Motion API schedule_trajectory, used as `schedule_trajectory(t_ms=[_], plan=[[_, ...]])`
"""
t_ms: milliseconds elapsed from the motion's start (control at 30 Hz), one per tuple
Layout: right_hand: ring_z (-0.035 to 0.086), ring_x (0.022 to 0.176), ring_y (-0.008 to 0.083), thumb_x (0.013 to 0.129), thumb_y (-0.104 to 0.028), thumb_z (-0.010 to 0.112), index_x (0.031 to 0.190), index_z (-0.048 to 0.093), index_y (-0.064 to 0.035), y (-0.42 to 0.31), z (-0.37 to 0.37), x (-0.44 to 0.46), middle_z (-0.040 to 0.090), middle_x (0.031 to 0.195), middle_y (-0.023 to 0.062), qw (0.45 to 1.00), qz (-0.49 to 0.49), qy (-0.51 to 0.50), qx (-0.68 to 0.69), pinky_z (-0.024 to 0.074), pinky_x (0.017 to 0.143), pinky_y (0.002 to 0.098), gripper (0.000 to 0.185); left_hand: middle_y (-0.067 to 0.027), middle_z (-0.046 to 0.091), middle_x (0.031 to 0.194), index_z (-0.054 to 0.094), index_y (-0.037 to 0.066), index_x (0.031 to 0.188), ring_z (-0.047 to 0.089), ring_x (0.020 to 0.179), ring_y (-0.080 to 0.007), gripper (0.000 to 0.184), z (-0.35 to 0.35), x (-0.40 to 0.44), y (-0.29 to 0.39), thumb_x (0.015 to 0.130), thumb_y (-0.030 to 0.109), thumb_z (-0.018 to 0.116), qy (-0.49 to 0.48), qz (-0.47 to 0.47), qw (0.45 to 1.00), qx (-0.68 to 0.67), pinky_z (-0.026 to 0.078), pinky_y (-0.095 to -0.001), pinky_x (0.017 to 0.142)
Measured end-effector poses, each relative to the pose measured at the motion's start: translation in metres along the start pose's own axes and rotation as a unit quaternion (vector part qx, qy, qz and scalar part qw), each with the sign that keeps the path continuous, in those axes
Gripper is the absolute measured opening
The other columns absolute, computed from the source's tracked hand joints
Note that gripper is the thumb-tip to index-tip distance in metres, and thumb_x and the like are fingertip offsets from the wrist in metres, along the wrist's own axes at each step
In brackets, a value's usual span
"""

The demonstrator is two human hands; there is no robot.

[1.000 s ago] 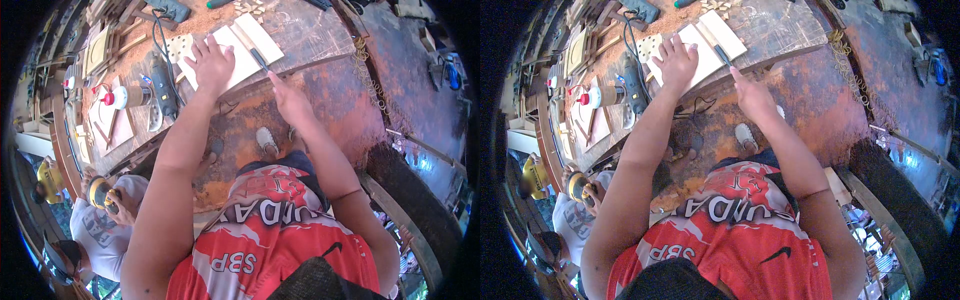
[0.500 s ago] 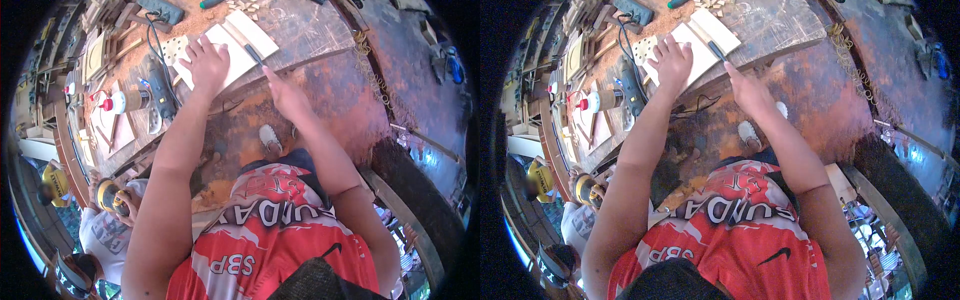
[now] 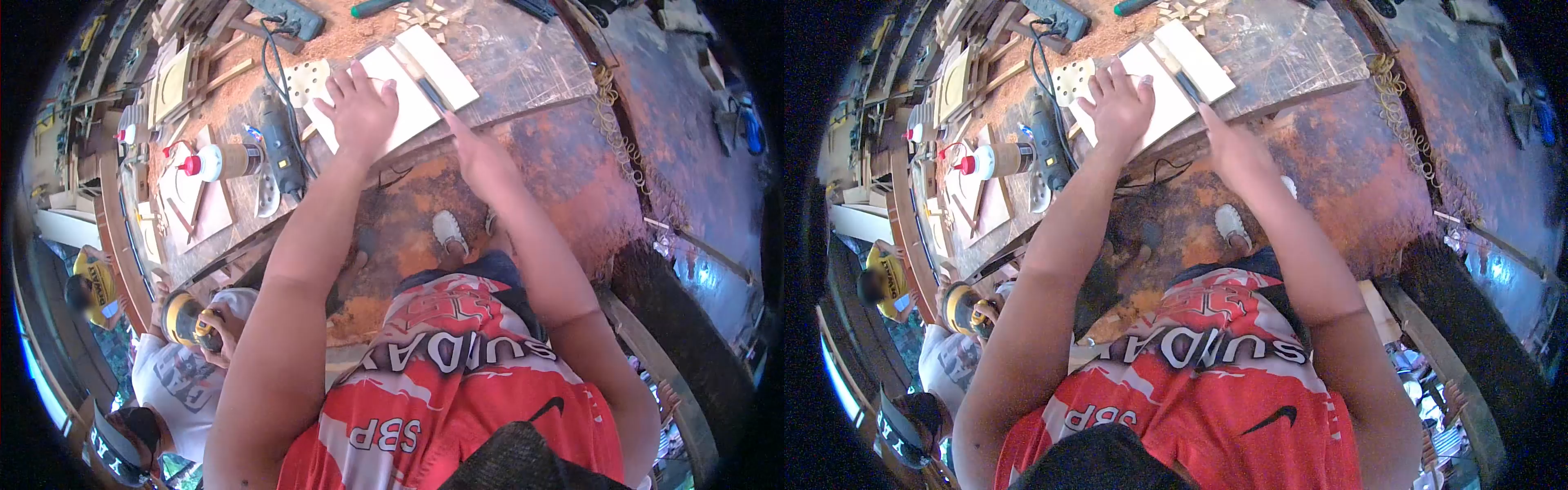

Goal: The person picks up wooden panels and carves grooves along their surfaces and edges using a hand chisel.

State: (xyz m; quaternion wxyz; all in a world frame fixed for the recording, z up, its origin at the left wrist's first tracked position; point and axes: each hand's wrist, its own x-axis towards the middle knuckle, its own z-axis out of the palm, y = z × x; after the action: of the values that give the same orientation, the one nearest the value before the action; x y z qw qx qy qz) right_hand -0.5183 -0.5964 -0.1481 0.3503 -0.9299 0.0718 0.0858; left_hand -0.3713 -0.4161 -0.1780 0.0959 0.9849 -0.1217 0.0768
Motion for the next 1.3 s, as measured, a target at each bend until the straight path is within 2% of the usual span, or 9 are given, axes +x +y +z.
schedule_trajectory(t_ms=[267, 367, 433, 567, 667, 733, 867, 933, 1300], plan=[[0.067, 0.086, 0.0458, 0.105, -0.024, 0.043, 0.153, 0.041, -0.019, 0.012, 0.004, -0.005, 0.068, 0.091, 0.0299, 0.999, -0.02, 0.033, -0.025, 0.0519, 0.08, 0.0568, 0.048, -0.0283, 0.035, 0.154, 0.032, 0.0, 0.152, 0.025, 0.146, -0.0492, 0.074, 0.006, 0.002, 0.001, 0.1, 0.051, 0.043, 0.011, 0.001, 1.0, 0.006, 0.012, -0.0751, 0.113], [0.067, 0.085, 0.046, 0.105, -0.022, 0.043, 0.153, 0.041, -0.0175, 0.004, -0.008, -0.001, 0.068, 0.089, 0.0298, 1.0, -0.002, -0.007, -0.021, 0.0518, 0.08, 0.057, 0.048, -0.0287, 0.036, 0.152, 0.033, -0.001, 0.151, 0.027, 0.145, -0.0493, 0.073, 0.004, 0.009, 0.001, 0.1, 0.051, 0.043, 0.029, 0.001, 0.999, 0.014, 0.014, -0.0757, 0.111], [0.064, 0.101, 0.0471, 0.105, -0.02, 0.044, 0.153, 0.041, -0.0209, 0.005, -0.005, 0.01, 0.067, 0.111, 0.0285, 0.999, 0.019, -0.028, -0.009, 0.0513, 0.088, 0.0552, 0.049, -0.0292, 0.037, 0.151, 0.033, -0.001, 0.151, 0.027, 0.144, -0.0495, 0.074, 0.004, 0.004, 0.001, 0.1, 0.051, 0.044, 0.028, 0.003, 0.999, 0.018, 0.015, -0.076, 0.111], [0.064, 0.101, 0.0466, 0.105, -0.021, 0.043, 0.154, 0.04, -0.0211, 0.007, -0.008, 0.007, 0.067, 0.11, 0.0292, 1.0, -0.007, 0.002, 0.001, 0.0511, 0.09, 0.0549, 0.049, -0.0308, 0.036, 0.15, 0.033, -0.001, 0.151, 0.028, 0.143, -0.0508, 0.075, 0.005, 0.005, 0.002, 0.099, 0.051, 0.045, 0.022, 0.001, 1.0, 0.018, 0.018, -0.0762, 0.11], [0.064, 0.105, 0.0454, 0.105, -0.022, 0.043, 0.154, 0.041, -0.0223, 0.001, -0.01, 0.012, 0.067, 0.115, 0.0275, 0.997, 0.045, -0.064, -0.022, 0.0506, 0.092, 0.0547, 0.048, -0.031, 0.036, 0.15, 0.033, -0.002, 0.151, 0.028, 0.142, -0.051, 0.075, 0.001, 0.008, 0.001, 0.099, 0.052, 0.046, 0.017, -0.007, 1.0, 0.022, 0.018, -0.077, 0.109], [0.064, 0.109, 0.0439, 0.106, -0.023, 0.043, 0.154, 0.041, -0.0245, 0.008, -0.006, 0.017, 0.066, 0.122, 0.0244, 1.0, 0.011, -0.024, -0.014, 0.0502, 0.094, 0.0538, 0.048, -0.0309, 0.036, 0.15, 0.033, -0.002, 0.151, 0.028, 0.142, -0.0509, 0.075, 0.005, 0.01, 0.001, 0.099, 0.052, 0.045, 0.011, -0.014, 1.0, 0.011, 0.017, -0.0775, 0.108], [0.067, 0.098, 0.0432, 0.105, -0.019, 0.044, 0.153, 0.042, -0.0182, 0.023, -0.006, 0.015, 0.07, 0.106, 0.0253, 0.996, -0.078, 0.05, 0.003, 0.0516, 0.088, 0.0551, 0.048, -0.0303, 0.037, 0.149, 0.032, -0.002, 0.151, 0.028, 0.143, -0.0507, 0.076, 0.01, 0.01, 0.0, 0.1, 0.052, 0.045, 0.025, -0.011, 0.999, 0.024, 0.017, -0.0779, 0.108], [0.067, 0.1, 0.0421, 0.106, -0.021, 0.044, 0.153, 0.042, -0.0197, 0.02, -0.011, 0.014, 0.069, 0.107, 0.0252, 0.999, -0.028, -0.027, -0.005, 0.0518, 0.09, 0.0536, 0.047, -0.0296, 0.036, 0.15, 0.032, -0.002, 0.151, 0.028, 0.143, -0.0501, 0.075, 0.004, 0.01, 0.001, 0.1, 0.051, 0.045, 0.006, -0.018, 0.999, 0.033, 0.017, -0.077, 0.109], [0.068, 0.097, 0.042, 0.107, -0.027, 0.04, 0.153, 0.042, -0.0238, -0.006, -0.015, 0.043, 0.07, 0.103, 0.0254, 0.997, 0.002, -0.048, -0.054, 0.053, 0.088, 0.0545, 0.046, -0.0322, 0.035, 0.153, 0.031, -0.003, 0.152, 0.027, 0.144, -0.0532, 0.076, 0.0, 0.006, 0.002, 0.1, 0.052, 0.044, -0.004, -0.023, 1.0, 0.01, 0.012, -0.0781, 0.111]])
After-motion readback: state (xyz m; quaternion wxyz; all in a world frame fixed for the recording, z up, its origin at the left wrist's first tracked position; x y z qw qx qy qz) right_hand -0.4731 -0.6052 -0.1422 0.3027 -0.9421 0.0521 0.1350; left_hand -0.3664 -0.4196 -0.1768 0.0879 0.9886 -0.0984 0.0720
